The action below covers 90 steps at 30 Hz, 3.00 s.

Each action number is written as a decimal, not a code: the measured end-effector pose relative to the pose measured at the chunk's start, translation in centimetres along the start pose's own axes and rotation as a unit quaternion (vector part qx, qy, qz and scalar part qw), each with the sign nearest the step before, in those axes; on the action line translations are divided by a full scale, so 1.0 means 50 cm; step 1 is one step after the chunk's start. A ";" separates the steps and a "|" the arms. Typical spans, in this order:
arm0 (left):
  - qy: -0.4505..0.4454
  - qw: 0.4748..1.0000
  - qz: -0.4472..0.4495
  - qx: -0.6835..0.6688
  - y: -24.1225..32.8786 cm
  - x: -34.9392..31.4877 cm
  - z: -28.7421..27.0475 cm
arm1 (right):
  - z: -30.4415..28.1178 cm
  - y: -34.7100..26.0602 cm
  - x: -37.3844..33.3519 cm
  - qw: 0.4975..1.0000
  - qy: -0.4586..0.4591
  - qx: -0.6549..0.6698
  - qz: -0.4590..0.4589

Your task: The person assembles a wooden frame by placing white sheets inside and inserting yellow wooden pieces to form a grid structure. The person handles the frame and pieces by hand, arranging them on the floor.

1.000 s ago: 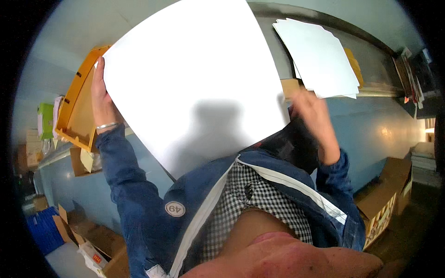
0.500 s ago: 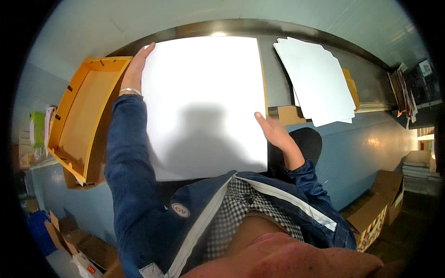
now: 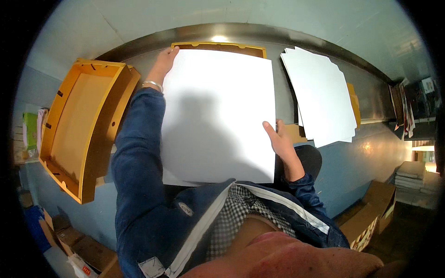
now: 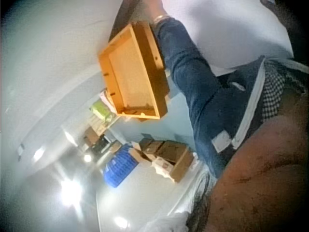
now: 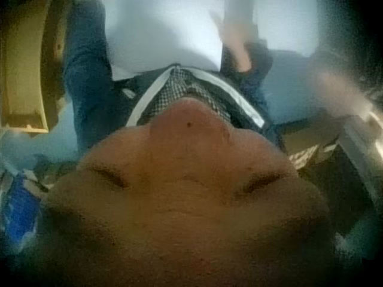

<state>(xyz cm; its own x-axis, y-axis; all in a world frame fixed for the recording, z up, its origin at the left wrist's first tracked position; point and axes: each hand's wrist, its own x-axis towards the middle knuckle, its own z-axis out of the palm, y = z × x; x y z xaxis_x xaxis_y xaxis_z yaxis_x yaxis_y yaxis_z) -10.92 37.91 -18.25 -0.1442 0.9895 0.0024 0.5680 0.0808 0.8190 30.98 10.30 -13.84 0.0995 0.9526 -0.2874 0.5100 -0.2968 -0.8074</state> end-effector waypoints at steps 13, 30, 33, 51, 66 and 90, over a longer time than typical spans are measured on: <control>0.151 0.974 0.072 0.150 0.037 -0.129 -0.013 | -0.022 0.009 0.090 0.983 -0.037 -0.159 -0.089; 0.041 0.983 -0.044 -0.174 -0.064 -0.218 -0.071 | -0.030 -0.134 0.037 0.990 0.027 -0.026 -0.139; 0.015 0.972 -0.082 -0.222 -0.006 -0.241 -0.085 | -0.003 -0.053 0.117 0.995 -0.045 0.025 -0.082; 0.054 0.980 0.064 0.182 -0.091 -0.314 -0.097 | -0.075 -0.087 0.054 0.901 -0.074 -0.279 -0.324; -0.102 0.974 0.045 0.195 0.088 -0.798 -0.138 | -0.064 0.045 -0.005 0.946 -0.122 -0.110 -0.280; -0.019 0.878 0.247 0.410 0.068 -0.636 -0.064 | 0.015 -0.043 0.059 0.792 0.049 -0.495 -0.354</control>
<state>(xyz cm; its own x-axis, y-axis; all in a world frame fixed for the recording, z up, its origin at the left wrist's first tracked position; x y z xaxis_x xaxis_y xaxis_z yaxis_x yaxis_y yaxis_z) -7.00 6.35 -13.72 0.3025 0.9301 0.2082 0.9481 -0.3160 0.0342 29.55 13.72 -13.36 -0.4690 0.8725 0.1372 0.8832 0.4646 0.0643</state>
